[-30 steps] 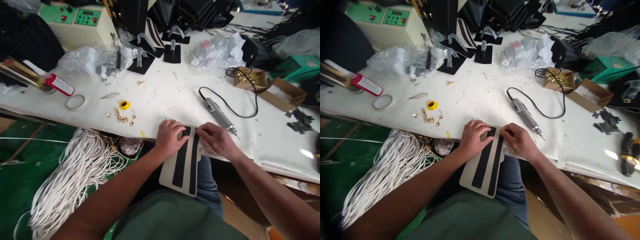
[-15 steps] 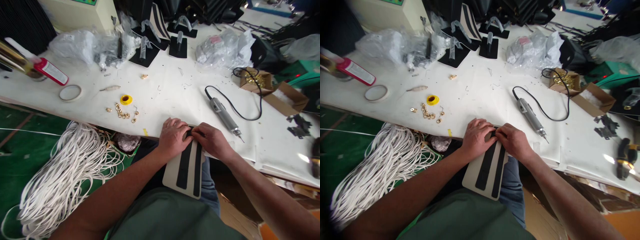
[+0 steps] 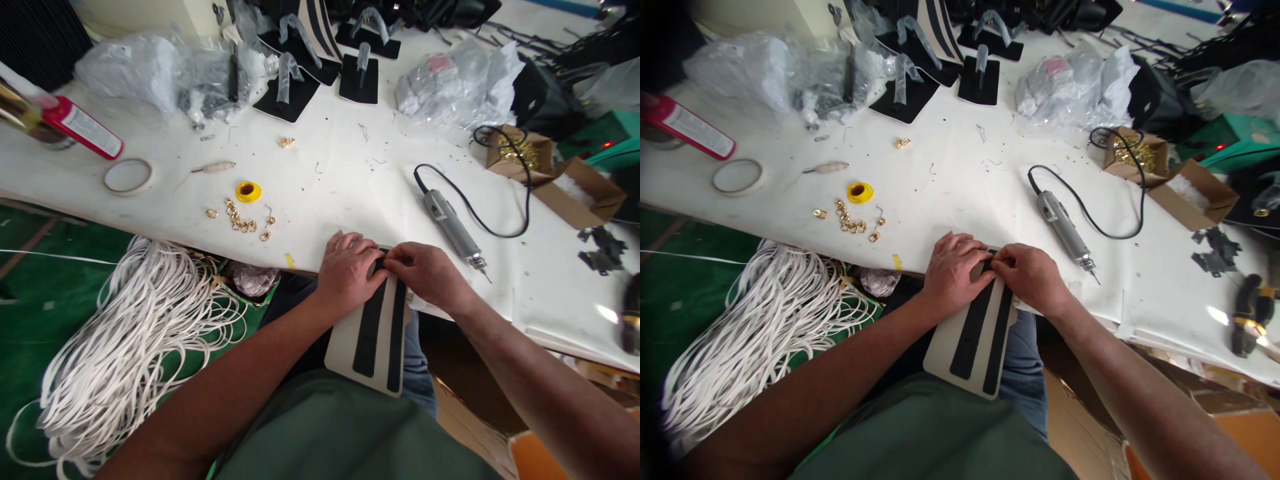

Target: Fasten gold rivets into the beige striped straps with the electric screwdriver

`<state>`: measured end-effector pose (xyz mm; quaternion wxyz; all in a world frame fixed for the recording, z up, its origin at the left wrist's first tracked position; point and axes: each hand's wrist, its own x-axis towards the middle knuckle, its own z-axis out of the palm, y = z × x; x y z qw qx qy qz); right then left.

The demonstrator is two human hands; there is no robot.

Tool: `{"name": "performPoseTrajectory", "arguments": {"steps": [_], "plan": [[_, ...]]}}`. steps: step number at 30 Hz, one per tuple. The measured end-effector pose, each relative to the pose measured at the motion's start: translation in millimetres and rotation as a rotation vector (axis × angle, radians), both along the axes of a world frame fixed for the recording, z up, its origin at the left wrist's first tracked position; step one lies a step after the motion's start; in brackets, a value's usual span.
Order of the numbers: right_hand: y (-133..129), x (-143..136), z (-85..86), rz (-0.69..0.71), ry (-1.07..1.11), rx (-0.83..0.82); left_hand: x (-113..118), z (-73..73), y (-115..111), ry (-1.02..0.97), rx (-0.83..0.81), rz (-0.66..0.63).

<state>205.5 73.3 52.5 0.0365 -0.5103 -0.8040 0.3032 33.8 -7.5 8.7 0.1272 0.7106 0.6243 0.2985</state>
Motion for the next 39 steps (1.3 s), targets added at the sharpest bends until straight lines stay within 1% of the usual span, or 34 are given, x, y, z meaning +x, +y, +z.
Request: {"name": "performPoseTrajectory", "arguments": {"steps": [3, 6, 10, 12, 14, 18, 20, 22, 29, 32, 33, 34, 36, 38, 39], "plan": [[3, 2, -1.9, -0.025, 0.028, -0.067, 0, 0.2, 0, -0.002, 0.003, 0.002], [11, 3, -1.2, -0.028, 0.064, -0.156, 0, 0.4, 0, -0.006, 0.004, 0.001], [28, -1, 3.2, 0.026, 0.080, -0.336, 0, 0.4, 0, -0.005, 0.003, 0.001], [32, -3, 4.5, 0.063, 0.068, -0.379, 0, 0.5, 0, -0.002, 0.001, 0.003], [29, -4, 3.9, 0.063, 0.084, -0.370, 0, 0.8, 0, 0.001, 0.000, 0.006], [9, 2, -1.0, -0.064, 0.163, -0.226, 1, 1.6, -1, 0.009, 0.007, 0.007], [1, 4, -2.3, -0.095, 0.180, -0.189, 2, 1.9, -1, 0.015, 0.014, 0.008], [-1, 6, -2.3, -0.086, 0.184, -0.190, 2, 1.8, -1, 0.017, 0.019, 0.012], [4, 7, -3.4, -0.049, 0.235, -0.247, 2, 1.8, -1, 0.014, 0.032, 0.006], [5, 12, 1.7, -0.054, 0.257, -0.278, 1, 2.9, -1, 0.000, 0.049, 0.017], [6, 16, 4.8, -0.073, 0.259, -0.241, 1, 3.2, -1, -0.005, 0.054, 0.021], [9, 20, 8.0, -0.106, 0.253, -0.159, 1, 3.2, -1, -0.009, 0.059, 0.023], [19, 34, 13.4, -0.205, 0.190, 0.114, 1, 2.8, 0, -0.015, 0.068, 0.022], [33, 51, 15.2, -0.292, 0.020, 0.363, 1, 2.2, 1, -0.020, 0.073, 0.019], [41, 59, 14.4, -0.314, -0.089, 0.422, 1, 2.2, 1, -0.021, 0.073, 0.018]]}}
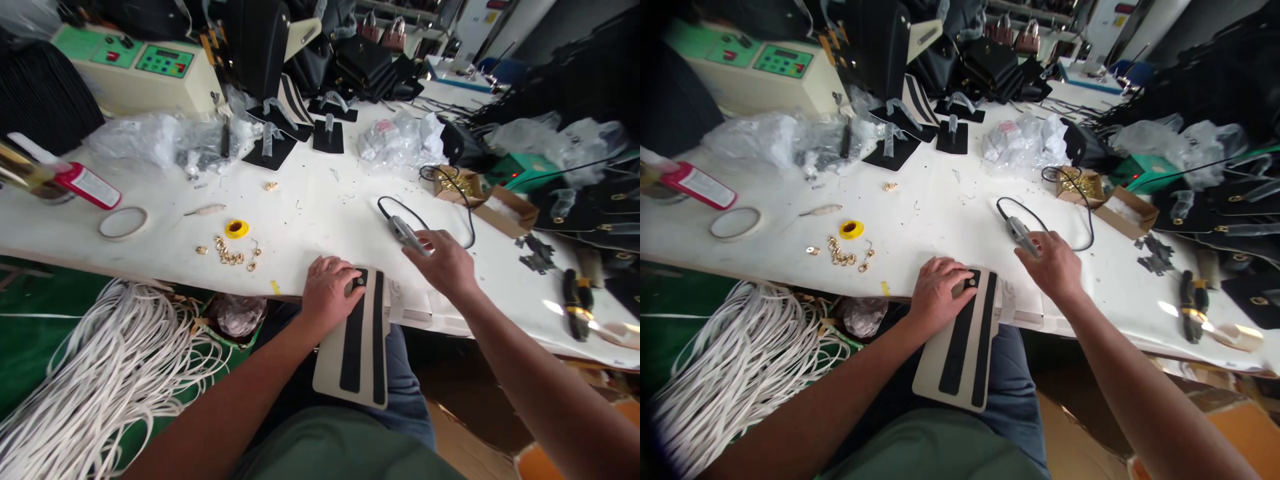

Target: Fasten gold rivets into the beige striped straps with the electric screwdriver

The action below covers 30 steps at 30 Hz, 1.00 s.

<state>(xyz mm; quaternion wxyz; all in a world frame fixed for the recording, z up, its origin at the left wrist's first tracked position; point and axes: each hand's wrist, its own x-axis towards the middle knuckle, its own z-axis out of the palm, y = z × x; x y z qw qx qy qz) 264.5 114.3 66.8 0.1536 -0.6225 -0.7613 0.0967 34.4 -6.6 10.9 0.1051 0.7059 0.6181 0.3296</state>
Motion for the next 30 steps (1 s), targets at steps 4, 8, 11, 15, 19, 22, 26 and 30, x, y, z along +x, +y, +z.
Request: {"name": "performPoseTrajectory", "arguments": {"steps": [4, 8, 11, 15, 19, 22, 26, 30], "plan": [[25, 24, -10.3, -0.035, -0.248, -0.123, 0, 1.4, 1, -0.001, -0.010, 0.004], [31, 33, -12.5, -0.029, -0.071, -0.244, 0, 1.8, 0, 0.003, -0.014, 0.001], [22, 34, -2.5, -0.023, 0.472, -0.450, 1, 0.7, 0, 0.006, -0.013, 0.004], [-5, 16, 17.1, 0.040, 1.046, -0.548, 1, -0.6, 0, 0.006, -0.015, -0.003], [-35, -30, 26.3, 0.092, 1.267, -0.401, 1, -0.6, 0, 0.014, -0.025, -0.009], [-49, -65, 23.1, 0.082, 1.292, -0.221, 1, 0.4, 1, 0.025, -0.045, -0.008], [-55, -92, 13.1, 0.119, 1.252, -0.103, 2, 1.6, 1, 0.026, -0.068, -0.004], [-55, -99, 2.4, 0.178, 1.236, -0.075, 2, 1.8, 0, 0.016, -0.071, -0.006]]}}
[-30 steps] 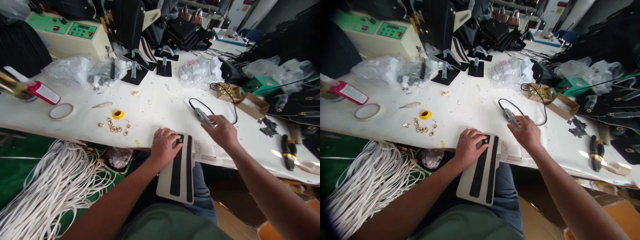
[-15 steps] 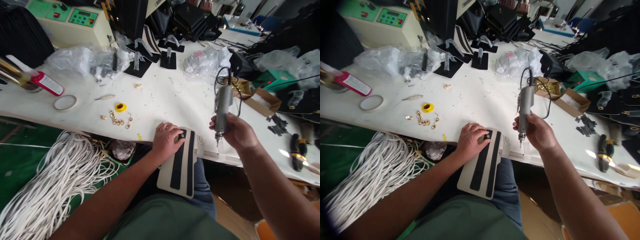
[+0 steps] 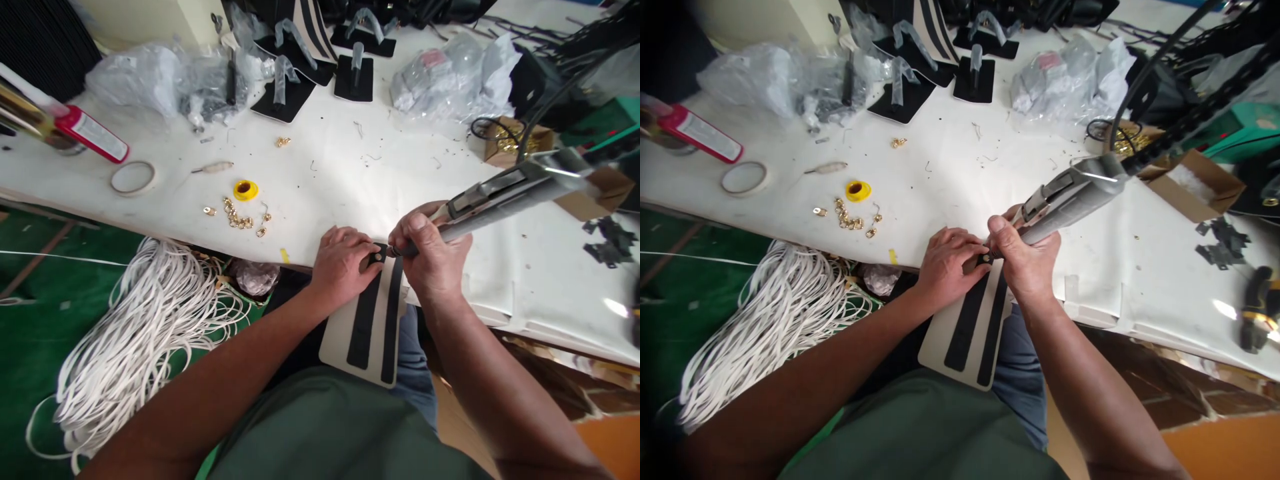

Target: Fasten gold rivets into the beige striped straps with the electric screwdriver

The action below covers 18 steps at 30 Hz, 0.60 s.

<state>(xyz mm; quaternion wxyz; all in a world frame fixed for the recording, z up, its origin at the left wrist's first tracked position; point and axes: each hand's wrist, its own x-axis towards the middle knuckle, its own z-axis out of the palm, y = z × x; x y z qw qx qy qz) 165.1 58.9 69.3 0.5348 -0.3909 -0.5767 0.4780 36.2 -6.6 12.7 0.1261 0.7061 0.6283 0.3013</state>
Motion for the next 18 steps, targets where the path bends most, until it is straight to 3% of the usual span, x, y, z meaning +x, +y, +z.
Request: {"name": "performPoseTrajectory", "arguments": {"steps": [8, 18], "plan": [[1, -2, -13.0, -0.030, -0.122, 0.023, 0, 1.2, 0, -0.002, -0.022, 0.004], [1, -4, -16.1, -0.035, -0.154, 0.041, 1, -0.1, 0, -0.008, -0.012, 0.007]]}}
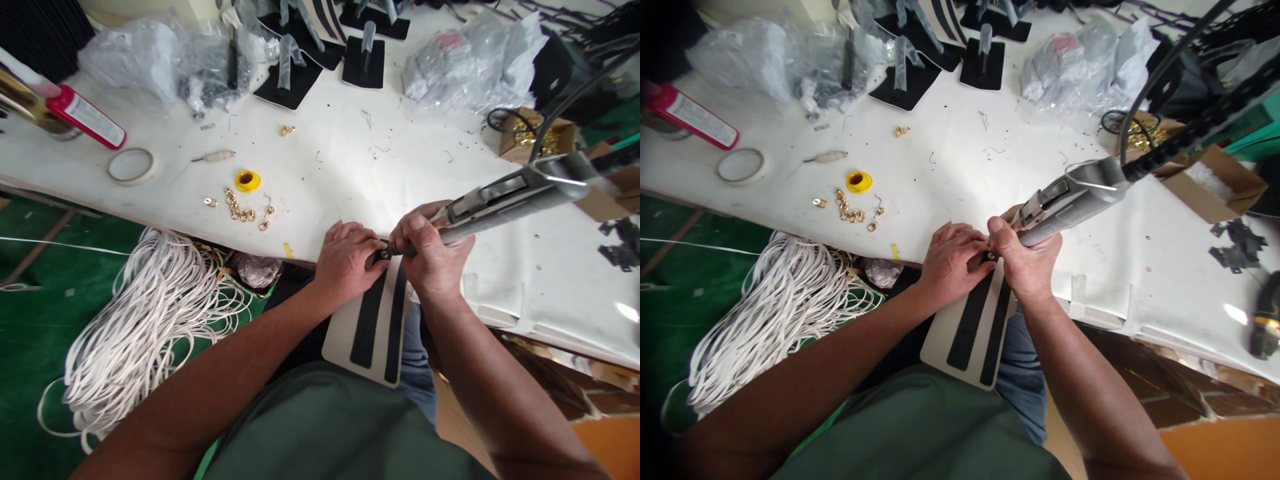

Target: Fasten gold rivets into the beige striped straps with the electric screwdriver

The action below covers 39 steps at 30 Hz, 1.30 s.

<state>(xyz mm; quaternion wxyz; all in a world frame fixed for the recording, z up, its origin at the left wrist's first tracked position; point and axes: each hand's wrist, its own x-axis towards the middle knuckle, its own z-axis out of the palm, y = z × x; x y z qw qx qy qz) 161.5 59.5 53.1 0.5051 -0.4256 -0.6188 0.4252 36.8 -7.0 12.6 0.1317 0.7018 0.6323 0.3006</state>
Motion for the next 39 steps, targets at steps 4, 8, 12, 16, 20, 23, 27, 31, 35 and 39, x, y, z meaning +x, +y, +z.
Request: {"name": "performPoseTrajectory", "arguments": {"steps": [4, 8, 12, 16, 20, 23, 27, 31, 35, 39], "plan": [[-1, 1, -1.3, 0.013, -0.021, 0.013, 0, 0.1, 0, 0.005, -0.008, -0.002], [-1, 2, -2.9, 0.060, 0.004, 0.054, 0, -0.4, 0, 0.018, -0.012, 0.001], [1, 2, -3.9, 0.107, -0.010, 0.066, 1, -0.7, 0, 0.030, 0.003, 0.018], [2, -2, -5.1, 0.080, -0.004, 0.069, 2, 0.7, 1, -0.001, -0.009, 0.012], [4, -5, -6.4, 0.085, 0.085, 0.092, 1, 2.2, 0, -0.003, -0.024, 0.013], [2, -7, -6.1, 0.100, 0.152, 0.094, 1, 1.8, 0, -0.013, -0.016, 0.008], [-3, -6, -6.7, 0.080, 0.099, 0.092, 1, -1.2, -1, 0.000, -0.006, 0.009], [-4, -2, -9.9, 0.071, 0.000, 0.046, 2, -2.8, -1, 0.032, 0.008, 0.018], [1, -2, -10.4, 0.111, -0.010, 0.013, 4, -0.9, -3, 0.049, 0.025, 0.023], [0, -3, 1.7, 0.163, -0.006, -0.006, 3, 0.2, -4, 0.033, 0.044, 0.016]]}}
